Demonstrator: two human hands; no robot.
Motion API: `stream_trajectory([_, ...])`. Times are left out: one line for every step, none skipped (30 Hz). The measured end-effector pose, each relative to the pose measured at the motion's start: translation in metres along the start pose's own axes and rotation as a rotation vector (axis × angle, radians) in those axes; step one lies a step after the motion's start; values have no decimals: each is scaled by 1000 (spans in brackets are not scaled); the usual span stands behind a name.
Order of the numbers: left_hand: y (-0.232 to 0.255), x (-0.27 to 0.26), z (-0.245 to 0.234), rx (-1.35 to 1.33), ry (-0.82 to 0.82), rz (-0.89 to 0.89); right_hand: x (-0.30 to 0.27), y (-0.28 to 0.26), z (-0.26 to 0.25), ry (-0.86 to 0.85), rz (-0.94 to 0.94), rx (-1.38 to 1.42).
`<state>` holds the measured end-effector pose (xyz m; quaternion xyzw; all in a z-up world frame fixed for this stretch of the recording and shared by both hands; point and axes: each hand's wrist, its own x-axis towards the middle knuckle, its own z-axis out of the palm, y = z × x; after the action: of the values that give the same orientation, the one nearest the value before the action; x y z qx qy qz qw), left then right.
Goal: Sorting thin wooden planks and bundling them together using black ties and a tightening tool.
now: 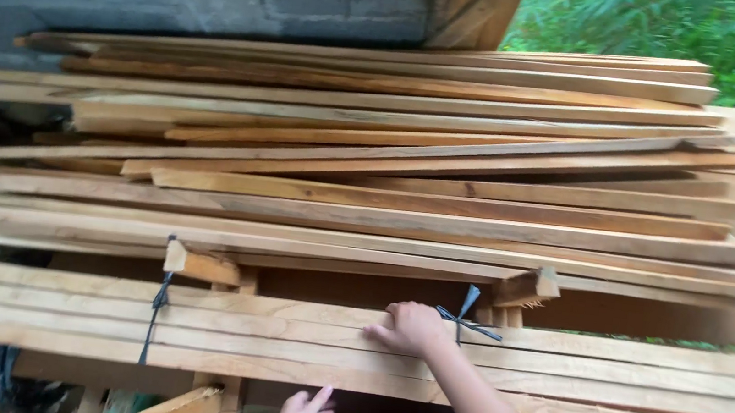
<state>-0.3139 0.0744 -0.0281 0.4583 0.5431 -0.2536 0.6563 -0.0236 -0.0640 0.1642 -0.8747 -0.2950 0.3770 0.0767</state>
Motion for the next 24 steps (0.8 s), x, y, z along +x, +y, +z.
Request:
stream_trajectory([-1,-5,4,-21,14,-9,13,3,7,-16,-19,-8])
stream_trajectory([4,-6,7,-214,-17,-35,29,5,11,-145,-8,5])
stream_trajectory([9,-7,11,-407,-47,-58,44,8,15,-274,4,15])
stream_trajectory([19,-13,16,-426,-36,-54,59,14,26,-281,-14,4])
stream_trajectory([28,-20,21,-567,-102,-26,74,20,37,-365,-20,76])
stream_trajectory([41,-24,28,-705,-174,10,89,27,45,-445,-20,146])
stream_trajectory([44,-22,25,-720,-169,18,99,24,46,-448,-31,133])
stream_trajectory([44,-20,27,-720,-158,-20,106,25,47,-501,-13,168])
stream_trajectory([42,-17,30,-719,-148,-58,112,27,50,-553,7,203])
stream_trajectory([42,-12,31,-735,-155,-72,111,29,47,-567,18,190])
stream_trajectory([41,-7,32,-781,-189,-42,110,30,45,-568,23,188])
stream_trajectory([33,-7,29,-829,-214,-15,105,28,49,-576,23,189])
stream_trajectory([30,-22,37,-847,-210,-32,93,25,44,-598,28,179])
stream_trajectory([41,-30,38,-831,-205,-24,92,15,32,-574,16,142])
stream_trajectory([52,-40,39,-816,-200,-17,91,5,19,-550,4,106])
stream_trajectory([50,-43,39,-826,-189,-30,88,6,23,-569,2,105])
stream_trajectory([47,-46,40,-841,-225,38,84,8,27,-547,-26,73])
stream_trajectory([52,-43,40,-844,-271,114,85,11,28,-510,-49,47])
stream_trajectory([50,-48,36,-841,-269,107,79,4,28,-514,-46,52])
stream_trajectory([53,-50,37,-814,-252,95,73,1,22,-459,-64,32])
stream_trajectory([56,-54,39,-788,-234,84,67,-2,16,-403,-82,12])
stream_trajectory([50,-49,38,-787,-240,80,54,-7,15,-402,-75,11])
stream_trajectory([45,-45,38,-849,-316,115,41,-12,14,-333,-69,-38])
stream_trajectory([41,-41,34,-909,-389,153,30,-19,12,-261,-68,-85])
